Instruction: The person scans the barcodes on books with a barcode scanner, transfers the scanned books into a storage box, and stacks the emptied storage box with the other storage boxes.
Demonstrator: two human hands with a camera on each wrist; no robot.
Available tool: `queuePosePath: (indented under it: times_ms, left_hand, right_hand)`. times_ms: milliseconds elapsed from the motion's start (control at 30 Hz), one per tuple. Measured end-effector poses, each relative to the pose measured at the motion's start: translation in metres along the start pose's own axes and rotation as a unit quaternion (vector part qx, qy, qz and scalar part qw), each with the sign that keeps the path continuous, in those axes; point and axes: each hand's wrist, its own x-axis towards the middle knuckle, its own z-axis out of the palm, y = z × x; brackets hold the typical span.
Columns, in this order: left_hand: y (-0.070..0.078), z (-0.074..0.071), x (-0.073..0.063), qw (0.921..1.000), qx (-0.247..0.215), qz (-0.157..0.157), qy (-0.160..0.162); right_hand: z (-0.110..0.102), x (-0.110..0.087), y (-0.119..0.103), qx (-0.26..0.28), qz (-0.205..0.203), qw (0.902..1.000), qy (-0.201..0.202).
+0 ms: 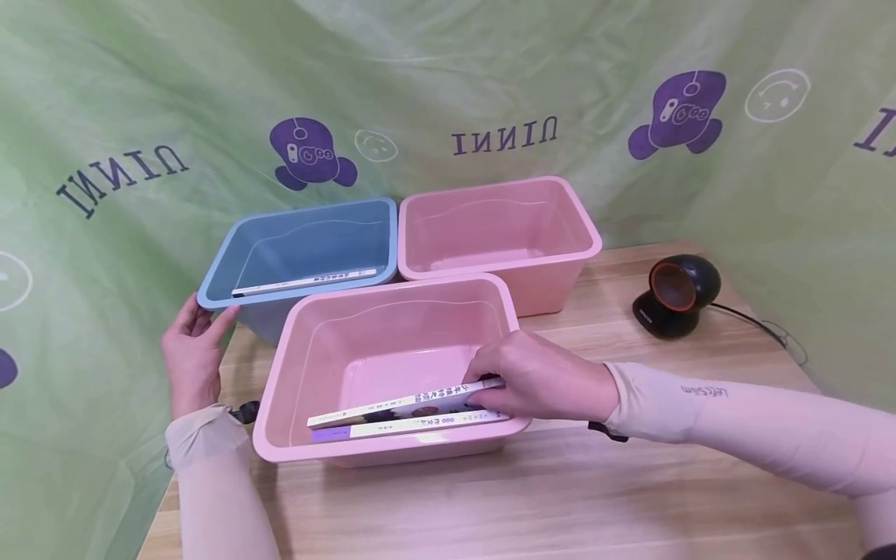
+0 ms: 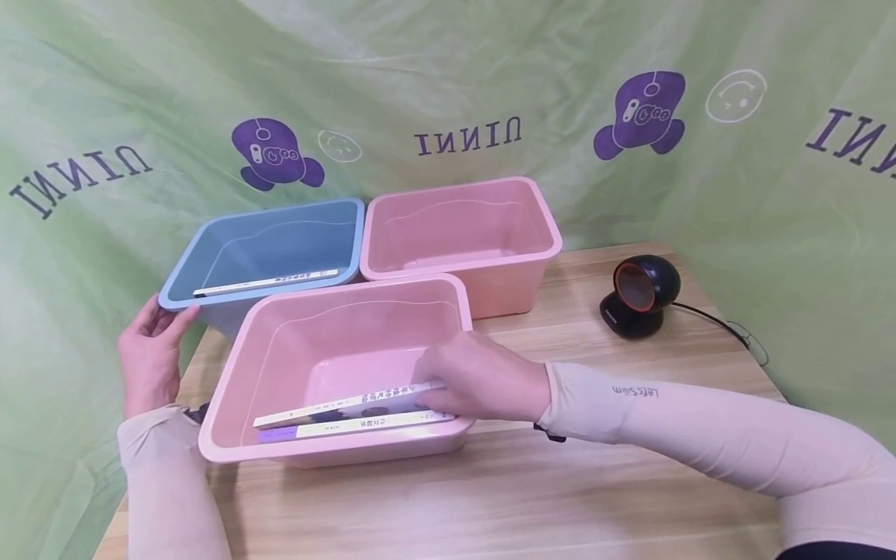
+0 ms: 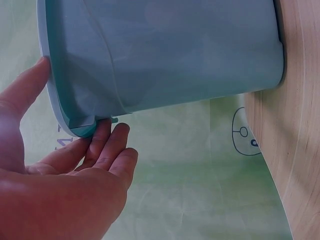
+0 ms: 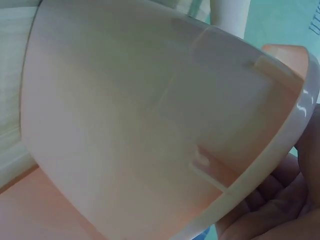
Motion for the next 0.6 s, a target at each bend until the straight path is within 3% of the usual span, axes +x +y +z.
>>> queuePosePath:
  times_ms: [267,433,600]
  left_hand:
    - [0.0010,0.0000,0.0002,0.9998,0.014,-0.012,0.001]
    - [0.0017,0.0004,0.0003,0.9999,-0.003,-0.011,0.004]
    - [0.0013,0.0010,-0.0002,0.9998,-0.013,-0.010,0.006]
  right_hand:
    - [0.0029,-0.0014,-0.0005,0.030,0.007,0.9992,0.027]
    - [0.0032,-0.0007,-0.0031,0.047,0.023,0.9979,0.038]
    - [-0.0015,-0.0013,-0.0049,0.063,0.012,0.9944,0.084]
